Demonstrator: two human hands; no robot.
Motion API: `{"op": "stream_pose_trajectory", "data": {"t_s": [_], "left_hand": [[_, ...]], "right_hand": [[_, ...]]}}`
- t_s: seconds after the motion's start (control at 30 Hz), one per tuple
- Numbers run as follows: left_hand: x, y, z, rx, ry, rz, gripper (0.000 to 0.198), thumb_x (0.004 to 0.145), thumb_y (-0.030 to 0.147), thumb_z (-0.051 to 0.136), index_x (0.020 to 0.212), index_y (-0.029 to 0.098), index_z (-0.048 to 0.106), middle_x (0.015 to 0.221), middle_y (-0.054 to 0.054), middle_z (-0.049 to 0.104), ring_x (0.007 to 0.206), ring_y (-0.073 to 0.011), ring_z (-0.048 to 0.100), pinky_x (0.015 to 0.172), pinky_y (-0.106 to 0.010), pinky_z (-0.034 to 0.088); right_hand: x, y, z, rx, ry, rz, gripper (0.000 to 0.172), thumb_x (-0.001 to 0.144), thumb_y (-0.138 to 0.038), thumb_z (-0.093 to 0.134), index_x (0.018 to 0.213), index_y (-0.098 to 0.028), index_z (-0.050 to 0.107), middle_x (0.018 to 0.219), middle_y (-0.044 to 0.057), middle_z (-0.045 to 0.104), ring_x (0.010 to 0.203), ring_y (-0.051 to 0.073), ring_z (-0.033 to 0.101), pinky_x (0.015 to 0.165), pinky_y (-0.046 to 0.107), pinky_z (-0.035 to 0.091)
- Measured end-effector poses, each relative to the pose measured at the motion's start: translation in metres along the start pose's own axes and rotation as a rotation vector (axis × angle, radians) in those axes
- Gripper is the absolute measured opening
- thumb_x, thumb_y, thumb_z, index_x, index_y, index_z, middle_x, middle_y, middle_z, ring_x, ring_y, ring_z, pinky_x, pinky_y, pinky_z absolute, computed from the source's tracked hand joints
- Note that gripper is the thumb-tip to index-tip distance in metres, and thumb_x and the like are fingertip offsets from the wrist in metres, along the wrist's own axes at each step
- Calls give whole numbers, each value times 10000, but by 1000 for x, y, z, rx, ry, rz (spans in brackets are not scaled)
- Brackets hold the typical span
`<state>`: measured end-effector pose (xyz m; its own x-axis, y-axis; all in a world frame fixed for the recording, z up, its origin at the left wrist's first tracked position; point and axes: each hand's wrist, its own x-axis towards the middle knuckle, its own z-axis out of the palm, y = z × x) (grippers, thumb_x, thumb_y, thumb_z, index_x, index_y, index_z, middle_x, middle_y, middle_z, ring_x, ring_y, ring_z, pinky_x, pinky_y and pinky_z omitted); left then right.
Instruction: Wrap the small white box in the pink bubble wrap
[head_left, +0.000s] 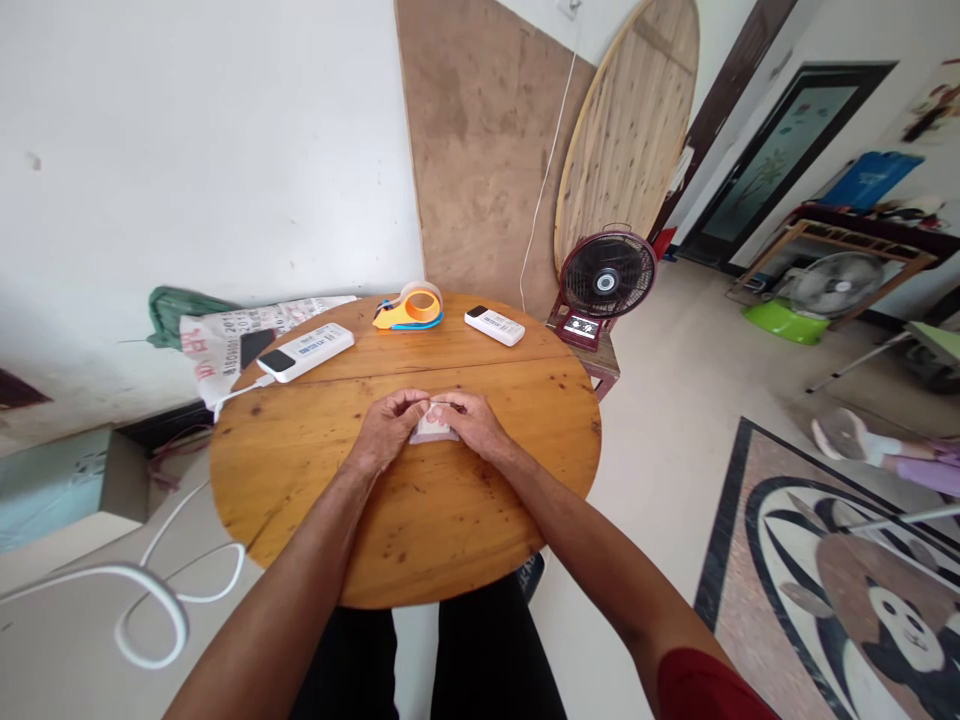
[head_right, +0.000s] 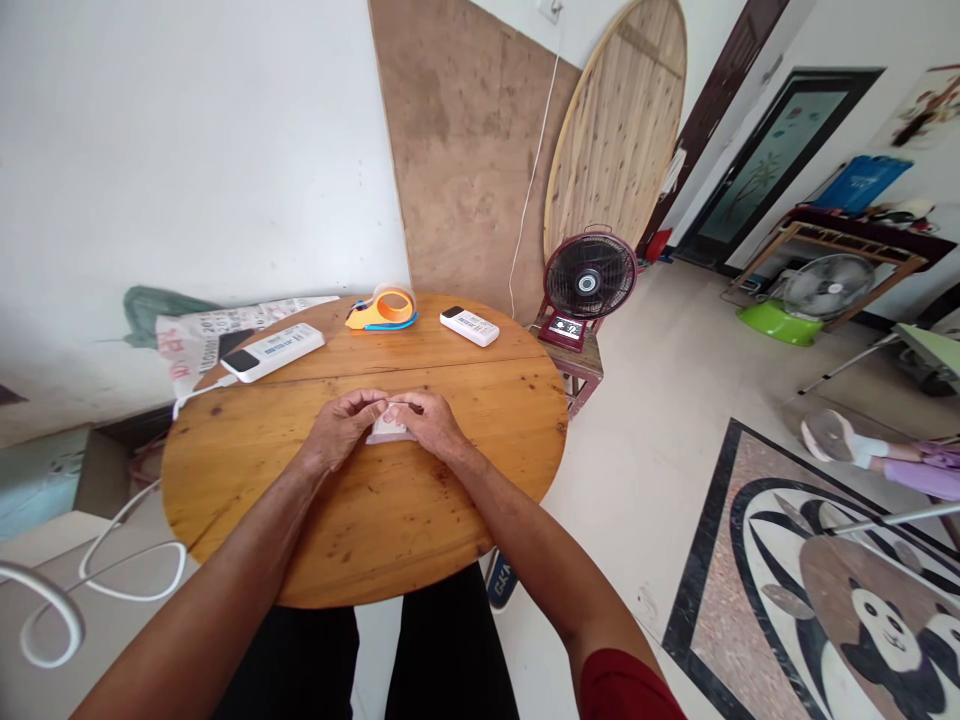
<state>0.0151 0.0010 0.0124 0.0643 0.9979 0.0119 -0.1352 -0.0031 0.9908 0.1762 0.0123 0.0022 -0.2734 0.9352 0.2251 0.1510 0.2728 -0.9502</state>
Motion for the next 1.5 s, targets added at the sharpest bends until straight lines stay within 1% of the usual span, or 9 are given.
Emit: {"op": "stream_pose_trajectory", "data": {"t_s": [0.1, 0.2, 0.4, 0.53, 0.73, 0.87, 1.13, 1.27, 1.5], "left_hand": [[0, -2, -1, -5, -7, -5, 532, 488, 497, 860, 843, 154, 661, 684, 15, 656, 607, -119, 549, 589, -243, 440], [1, -3, -2, 4, -2, -2, 529, 487, 491, 863, 842, 155, 661, 682, 18, 652, 605, -117, 545, 588, -241, 439], [2, -5, -3, 1, -21, -5, 540, 498, 509, 855, 853, 155, 654, 694, 15, 655, 621, -123, 557, 600, -246, 444], [3, -6, -3, 2, -20, 0, 563, 509, 531, 843, 878, 155, 645, 716, 9, 663, 634, -127, 567, 619, -257, 454], [3, -6, -2, -3, -27, -4, 593, 528, 540, 831, 932, 158, 625, 745, 2, 666, 644, -133, 579, 615, -258, 450], [3, -6, -3, 14, -43, 8, 598, 558, 534, 818, 980, 158, 623, 808, -19, 686, 669, -141, 597, 619, -261, 456], [3, -9, -4, -19, -37, 11, 615, 546, 530, 833, 981, 152, 619, 842, -25, 693, 708, -141, 611, 667, -269, 480], [2, -7, -3, -17, -34, 3, 630, 547, 552, 823, 985, 153, 609, 854, -25, 690, 703, -142, 611, 669, -277, 485], [1, -4, -2, -16, -33, -3, 651, 527, 582, 822, 972, 155, 616, 832, -26, 689, 704, -153, 616, 677, -292, 492]], "right_hand": [[1, 2, 2, 60, 9, 42, 173, 773, -283, 656, 877, -182, 751, 842, 13, 717, 759, 132, 600, 697, 225, 459], [1, 3, 3, 69, 21, 41, 162, 769, -291, 651, 839, -182, 748, 792, 8, 708, 714, 124, 587, 664, 217, 448], [1, 4, 3, 98, 36, 52, 141, 753, -284, 657, 808, -185, 741, 767, 0, 701, 681, 119, 585, 650, 221, 453], [1, 4, 4, 77, 62, 30, 207, 750, -326, 671, 872, -177, 746, 813, 18, 715, 721, 130, 605, 674, 228, 468], [0, 6, 4, 120, 81, 71, 235, 735, -321, 676, 909, -177, 744, 851, 23, 731, 714, 133, 623, 688, 246, 491], [-1, 6, 4, 107, 68, 54, 245, 760, -332, 668, 937, -182, 745, 908, 31, 737, 774, 145, 639, 719, 256, 501], [0, 5, 2, 53, 46, -36, 235, 799, -346, 654, 945, -191, 756, 1017, 56, 731, 937, 185, 651, 839, 296, 505], [0, 5, 1, 52, 32, -74, 228, 804, -340, 650, 934, -192, 763, 1026, 67, 728, 961, 192, 652, 868, 306, 502], [-2, 0, -1, 24, 12, -109, 203, 805, -354, 665, 920, -222, 767, 1047, 50, 723, 981, 185, 642, 891, 299, 497]]}}
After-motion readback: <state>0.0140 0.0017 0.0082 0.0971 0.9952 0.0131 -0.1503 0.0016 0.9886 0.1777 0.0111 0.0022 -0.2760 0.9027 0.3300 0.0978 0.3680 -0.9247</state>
